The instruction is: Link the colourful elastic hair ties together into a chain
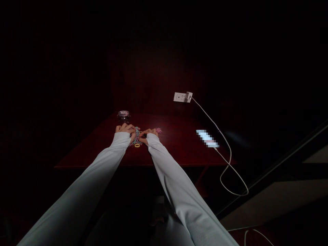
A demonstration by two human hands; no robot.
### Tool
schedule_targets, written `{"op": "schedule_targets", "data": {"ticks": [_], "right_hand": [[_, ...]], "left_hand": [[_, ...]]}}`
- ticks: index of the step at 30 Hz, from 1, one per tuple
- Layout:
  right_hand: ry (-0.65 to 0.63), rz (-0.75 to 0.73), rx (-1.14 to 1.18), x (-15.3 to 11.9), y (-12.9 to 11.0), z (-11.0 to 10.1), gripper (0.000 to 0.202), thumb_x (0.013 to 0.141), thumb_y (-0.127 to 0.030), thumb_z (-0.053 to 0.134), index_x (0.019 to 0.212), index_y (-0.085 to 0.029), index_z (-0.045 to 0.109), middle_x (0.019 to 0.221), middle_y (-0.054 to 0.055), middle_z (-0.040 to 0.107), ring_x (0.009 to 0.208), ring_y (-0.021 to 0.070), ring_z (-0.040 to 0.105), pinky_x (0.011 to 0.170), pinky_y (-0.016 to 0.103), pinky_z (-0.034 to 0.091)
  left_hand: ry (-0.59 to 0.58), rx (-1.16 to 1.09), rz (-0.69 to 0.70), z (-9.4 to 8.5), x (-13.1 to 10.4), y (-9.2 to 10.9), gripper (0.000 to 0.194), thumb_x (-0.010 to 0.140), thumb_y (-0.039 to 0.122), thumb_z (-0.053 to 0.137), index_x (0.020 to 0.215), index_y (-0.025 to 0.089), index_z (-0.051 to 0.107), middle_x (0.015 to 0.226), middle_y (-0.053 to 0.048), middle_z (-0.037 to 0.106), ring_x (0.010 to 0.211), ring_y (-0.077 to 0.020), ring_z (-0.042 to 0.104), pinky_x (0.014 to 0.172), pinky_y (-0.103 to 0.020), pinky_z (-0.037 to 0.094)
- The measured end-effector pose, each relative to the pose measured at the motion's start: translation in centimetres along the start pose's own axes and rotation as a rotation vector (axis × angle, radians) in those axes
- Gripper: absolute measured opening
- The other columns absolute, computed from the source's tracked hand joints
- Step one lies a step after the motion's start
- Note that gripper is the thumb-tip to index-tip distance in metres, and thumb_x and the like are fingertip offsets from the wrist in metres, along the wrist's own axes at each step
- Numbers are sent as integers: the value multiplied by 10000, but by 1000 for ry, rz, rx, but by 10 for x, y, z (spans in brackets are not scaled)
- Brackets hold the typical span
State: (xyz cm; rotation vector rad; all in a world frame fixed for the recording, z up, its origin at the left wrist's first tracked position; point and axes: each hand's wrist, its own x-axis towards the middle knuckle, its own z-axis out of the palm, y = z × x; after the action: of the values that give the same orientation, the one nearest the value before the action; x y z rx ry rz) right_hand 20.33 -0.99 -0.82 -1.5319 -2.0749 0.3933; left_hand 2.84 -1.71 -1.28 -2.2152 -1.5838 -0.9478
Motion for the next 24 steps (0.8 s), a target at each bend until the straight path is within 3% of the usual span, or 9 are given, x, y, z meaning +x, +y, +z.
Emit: {"op": "schedule_targets", "data": {"ticks": [13,24], "right_hand": [[32,3,21,6,6,4,91,864,-348,786,927,-302,834,1207,11,733,1173,266,471,1026,382,334],[25,-34,-13,1,4,3,188,874,-442,815,987,-292,801,1223,23,714,1182,252,458,1021,366,318]], "left_hand": [[-2,-23,-8,-1,0,-1,206,870,237,598,747,263,761,1049,-45,793,1004,-291,559,875,-479,360],[-37,-21,-11,-3,1,0,225,878,248,586,749,264,770,1062,-58,782,1031,-303,569,894,-496,356]]}}
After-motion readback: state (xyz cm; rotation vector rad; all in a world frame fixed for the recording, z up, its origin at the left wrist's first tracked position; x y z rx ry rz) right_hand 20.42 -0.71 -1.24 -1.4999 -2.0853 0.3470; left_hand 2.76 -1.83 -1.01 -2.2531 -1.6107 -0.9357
